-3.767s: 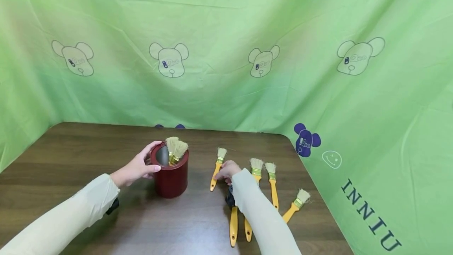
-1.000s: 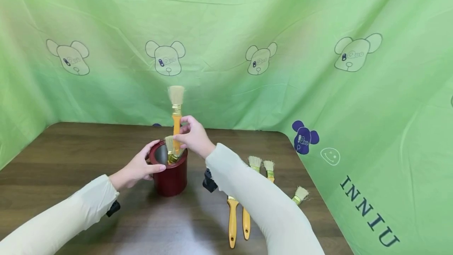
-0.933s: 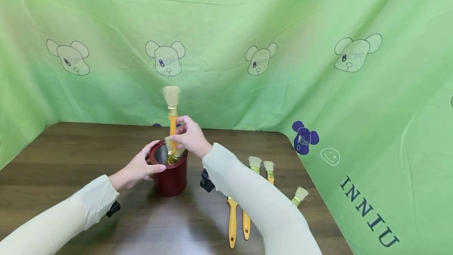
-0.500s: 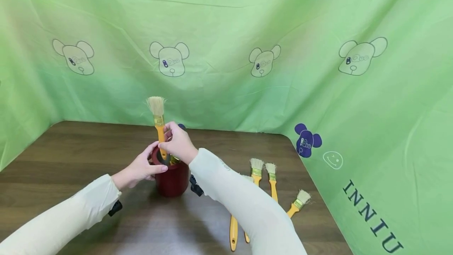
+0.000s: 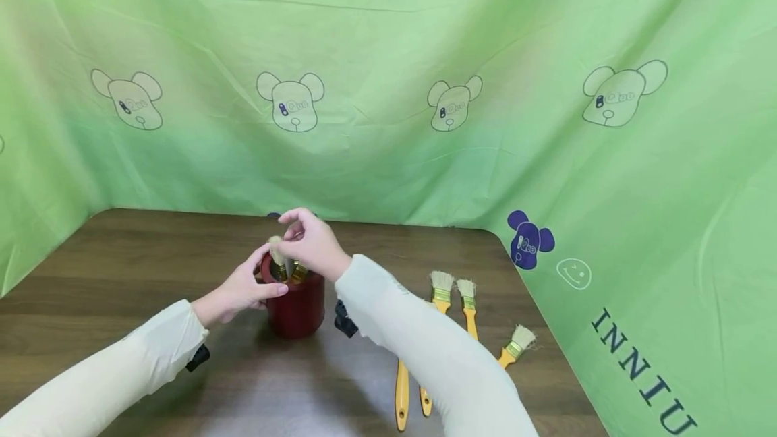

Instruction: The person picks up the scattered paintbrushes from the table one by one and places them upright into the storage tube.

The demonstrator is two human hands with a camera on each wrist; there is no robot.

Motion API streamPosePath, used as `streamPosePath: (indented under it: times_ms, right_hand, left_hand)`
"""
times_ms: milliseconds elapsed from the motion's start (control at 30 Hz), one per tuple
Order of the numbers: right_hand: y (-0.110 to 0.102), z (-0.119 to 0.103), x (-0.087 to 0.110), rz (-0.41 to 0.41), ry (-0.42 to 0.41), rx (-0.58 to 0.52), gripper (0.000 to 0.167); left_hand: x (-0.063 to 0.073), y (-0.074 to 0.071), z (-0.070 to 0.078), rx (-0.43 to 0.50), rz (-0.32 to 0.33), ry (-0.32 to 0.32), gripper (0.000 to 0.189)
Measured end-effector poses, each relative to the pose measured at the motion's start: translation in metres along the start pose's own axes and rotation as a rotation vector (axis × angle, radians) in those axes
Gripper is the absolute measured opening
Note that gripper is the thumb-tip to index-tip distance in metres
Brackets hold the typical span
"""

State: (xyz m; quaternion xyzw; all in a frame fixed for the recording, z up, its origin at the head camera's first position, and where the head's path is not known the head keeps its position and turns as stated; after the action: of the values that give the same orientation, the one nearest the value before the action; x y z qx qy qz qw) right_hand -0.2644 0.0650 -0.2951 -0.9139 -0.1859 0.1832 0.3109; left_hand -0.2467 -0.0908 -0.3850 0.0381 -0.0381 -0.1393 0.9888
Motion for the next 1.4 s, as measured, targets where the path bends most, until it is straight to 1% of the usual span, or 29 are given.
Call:
streamPosePath:
  times_ms: [100,200,267,333,433,533,633,700,800,1000,1067,1167,1267,1400]
  right_hand:
    - [-0.023,0.001,0.006,-0.009,0.057,-0.013,0.041]
    - [-0.045,0.017,0.022,-0.064,0.139,-0.01,0.043]
    - [-0.057,0.035,0.041,-0.125,0.192,-0.007,0.043]
    - [-0.065,0.057,0.063,-0.185,0.266,-0.019,0.045]
    - [-0.077,0.084,0.097,-0.255,0.361,-0.025,0.048]
    - [-0.088,0.101,0.124,-0.271,0.436,-0.054,0.054]
    - [-0.095,0.111,0.145,-0.265,0.472,-0.079,0.058]
    - [-0.096,0.117,0.156,-0.254,0.492,-0.1,0.061]
    - [-0.091,0.125,0.17,-0.234,0.518,-0.121,0.067]
    - [-0.066,0.138,0.194,-0.237,0.574,-0.154,0.081]
    - [-0.057,0.14,0.199,-0.232,0.605,-0.137,0.084]
    - [-0.05,0.142,0.204,-0.2,0.633,-0.08,0.086]
    - [-0.045,0.142,0.206,-0.181,0.651,-0.025,0.087]
    - [-0.039,0.139,0.206,-0.183,0.656,0.015,0.087]
  left_hand:
    - [0.0,0.0,0.001,-0.005,0.013,-0.003,0.093]
    - [0.001,0.0,0.0,-0.001,0.018,-0.002,0.093]
    - [0.003,0.0,0.0,0.0,0.018,-0.007,0.093]
    - [0.006,0.0,-0.001,-0.009,0.021,-0.011,0.093]
    - [0.008,-0.001,-0.001,-0.018,0.019,-0.018,0.093]
    - [0.005,0.001,0.0,-0.009,0.0,-0.014,0.093]
    - [0.003,0.003,0.002,0.003,-0.015,-0.013,0.093]
    - [0.003,0.003,0.002,0.006,-0.018,-0.015,0.093]
    - [0.004,0.003,0.003,0.006,-0.02,-0.016,0.093]
    - [0.003,0.003,0.003,0.0,-0.026,-0.014,0.092]
    - [0.003,0.003,0.003,-0.002,-0.028,-0.015,0.092]
    - [0.003,0.004,0.003,-0.006,-0.031,-0.013,0.092]
    - [0.003,0.003,0.004,-0.007,-0.031,-0.014,0.092]
    - [0.003,0.002,0.003,-0.011,-0.03,-0.02,0.092]
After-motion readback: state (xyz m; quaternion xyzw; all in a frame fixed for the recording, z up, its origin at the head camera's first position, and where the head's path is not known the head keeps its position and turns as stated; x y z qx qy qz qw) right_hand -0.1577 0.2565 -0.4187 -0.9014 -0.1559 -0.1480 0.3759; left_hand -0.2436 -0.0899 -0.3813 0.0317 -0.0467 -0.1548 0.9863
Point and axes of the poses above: each hand's wrist, its own x-axis away from the middle knuckle, its own y-axis out of the palm, z = x × y, the point moved 2 cm from there along -x, towards the middle knuckle, and after that the axes turned 12 degrees about x, right-handed, at the moved point
